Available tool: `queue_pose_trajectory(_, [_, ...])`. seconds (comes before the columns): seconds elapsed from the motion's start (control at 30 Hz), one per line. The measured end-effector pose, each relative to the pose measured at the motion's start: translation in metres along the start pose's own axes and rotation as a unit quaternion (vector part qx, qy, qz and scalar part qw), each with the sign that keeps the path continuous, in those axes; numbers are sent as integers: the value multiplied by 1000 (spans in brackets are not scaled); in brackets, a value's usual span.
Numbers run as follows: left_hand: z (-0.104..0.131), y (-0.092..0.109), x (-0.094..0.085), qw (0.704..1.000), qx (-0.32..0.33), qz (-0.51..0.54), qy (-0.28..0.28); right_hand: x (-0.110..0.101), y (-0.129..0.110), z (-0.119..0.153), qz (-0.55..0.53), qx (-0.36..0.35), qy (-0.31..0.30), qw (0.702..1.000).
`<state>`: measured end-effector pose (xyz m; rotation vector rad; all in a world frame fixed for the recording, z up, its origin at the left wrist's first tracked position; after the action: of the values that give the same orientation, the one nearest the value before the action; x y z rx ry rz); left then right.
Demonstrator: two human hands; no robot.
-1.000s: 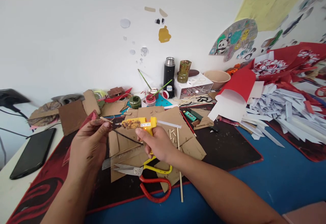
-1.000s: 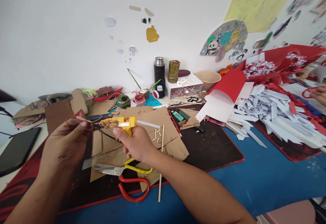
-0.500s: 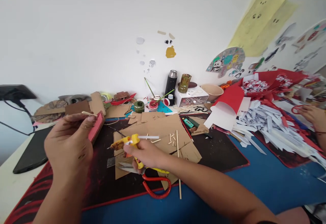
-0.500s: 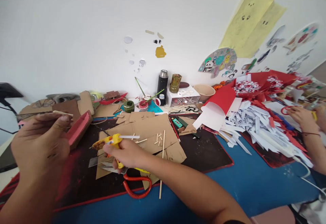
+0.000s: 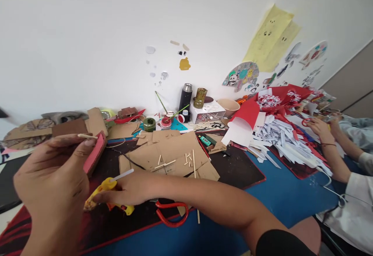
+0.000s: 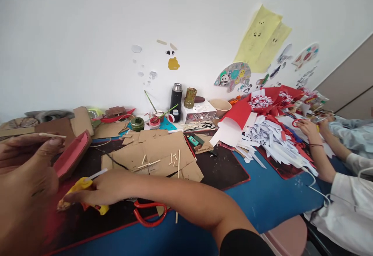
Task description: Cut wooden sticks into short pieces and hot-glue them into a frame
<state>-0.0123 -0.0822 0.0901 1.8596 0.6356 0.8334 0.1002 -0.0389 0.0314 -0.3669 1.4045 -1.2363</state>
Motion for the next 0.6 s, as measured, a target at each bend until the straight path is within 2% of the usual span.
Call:
queue_pose_trajectory(0.1, [5, -2, 4, 1000, -7, -1, -28, -4, 2, 9, 121, -19, -20, 992])
queue_pose_trajectory(0.2, [4, -13, 4, 999, -13, -10, -31, -10, 11, 23, 205, -2, 25, 978])
queue_pose_trajectory(0.33, [-3, -33, 3, 997, -53, 22, -49, -23, 30, 51, 223, -22, 43, 974])
queue_pose_trajectory(0.4, [-4, -38, 4, 996, -65, 19, -62, -33, 43, 66, 228, -2, 63, 972])
queue_pose_trajectory(0.5, [-2, -41, 8, 995, -63, 3, -72, -49, 61, 82, 197, 52, 134, 970])
queue_pose_trajectory(0.6, [-1, -45, 11, 994, -72, 1, -86, -67, 72, 87, 186, 96, 204, 956])
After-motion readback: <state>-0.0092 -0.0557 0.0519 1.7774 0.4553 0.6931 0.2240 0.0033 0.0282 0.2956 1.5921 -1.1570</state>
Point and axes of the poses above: each hand's wrist, its own z-axis away from the middle knuckle, its own x-axis out of the palm, y = z × x, the point moved 1 cm from there along -z, towards the middle knuckle, and after that the axes turned 3 degrees about -x, right-handed, at the moved point
